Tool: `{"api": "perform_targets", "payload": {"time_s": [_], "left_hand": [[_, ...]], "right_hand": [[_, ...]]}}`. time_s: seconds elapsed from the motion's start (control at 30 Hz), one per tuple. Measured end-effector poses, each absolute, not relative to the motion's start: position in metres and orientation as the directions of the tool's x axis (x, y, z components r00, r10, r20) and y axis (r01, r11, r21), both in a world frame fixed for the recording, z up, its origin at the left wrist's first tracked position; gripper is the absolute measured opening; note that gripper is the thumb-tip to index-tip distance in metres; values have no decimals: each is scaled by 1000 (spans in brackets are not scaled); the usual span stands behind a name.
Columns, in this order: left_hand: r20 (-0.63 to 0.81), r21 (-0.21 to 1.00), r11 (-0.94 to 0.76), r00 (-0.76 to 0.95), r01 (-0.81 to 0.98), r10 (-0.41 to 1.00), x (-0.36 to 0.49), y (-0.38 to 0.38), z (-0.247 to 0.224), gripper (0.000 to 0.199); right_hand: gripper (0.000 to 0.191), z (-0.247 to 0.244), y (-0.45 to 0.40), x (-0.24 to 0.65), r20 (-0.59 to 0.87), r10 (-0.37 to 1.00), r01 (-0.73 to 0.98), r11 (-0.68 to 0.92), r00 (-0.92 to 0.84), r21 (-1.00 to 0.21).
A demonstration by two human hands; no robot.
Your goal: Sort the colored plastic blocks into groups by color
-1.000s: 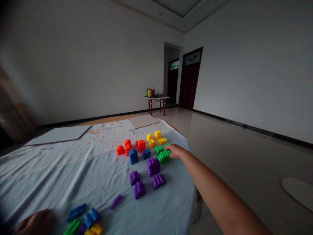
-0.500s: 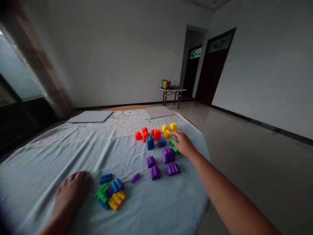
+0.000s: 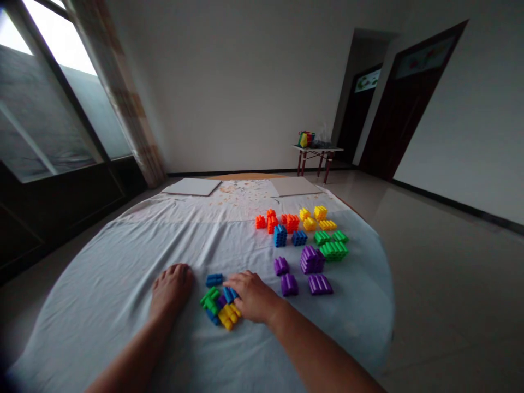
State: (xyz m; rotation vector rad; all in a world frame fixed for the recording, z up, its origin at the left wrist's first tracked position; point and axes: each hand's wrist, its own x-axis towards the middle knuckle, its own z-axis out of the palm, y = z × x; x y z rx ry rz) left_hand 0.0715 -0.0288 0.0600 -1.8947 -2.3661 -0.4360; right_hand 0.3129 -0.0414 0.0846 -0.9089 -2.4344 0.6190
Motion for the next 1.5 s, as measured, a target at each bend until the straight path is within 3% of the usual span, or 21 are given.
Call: {"api": "perform_targets", "payload": {"time_s": [0.23, 0.57, 0.83, 1.03, 1.23, 1.5], "left_hand": [[224, 192, 198, -239, 961, 945, 72, -29, 62, 42], [173, 179, 174, -205, 968, 963, 61, -21, 57, 51], [160, 169, 192, -219, 967, 963, 63, -23, 61, 49], [171, 190, 176, -209, 966, 963, 62, -22, 59, 48], [171, 212, 183, -221, 960, 960, 61, -20, 57, 48], [190, 216, 182, -224, 959, 956, 60, -21, 54, 46]], "right_hand": [[47, 80, -44, 313, 318, 758, 440, 607, -569, -662], [45, 72, -44, 314, 403, 768, 384, 612, -499, -692], [42, 78, -46, 322, 369, 829, 368, 528, -421, -766], [50, 94, -41, 340, 505, 796, 374, 603, -333, -704], [47, 127, -8, 398, 537, 805, 513, 582, -251, -632], [46, 129, 69, 473, 326, 935, 826, 293, -142, -481]]}}
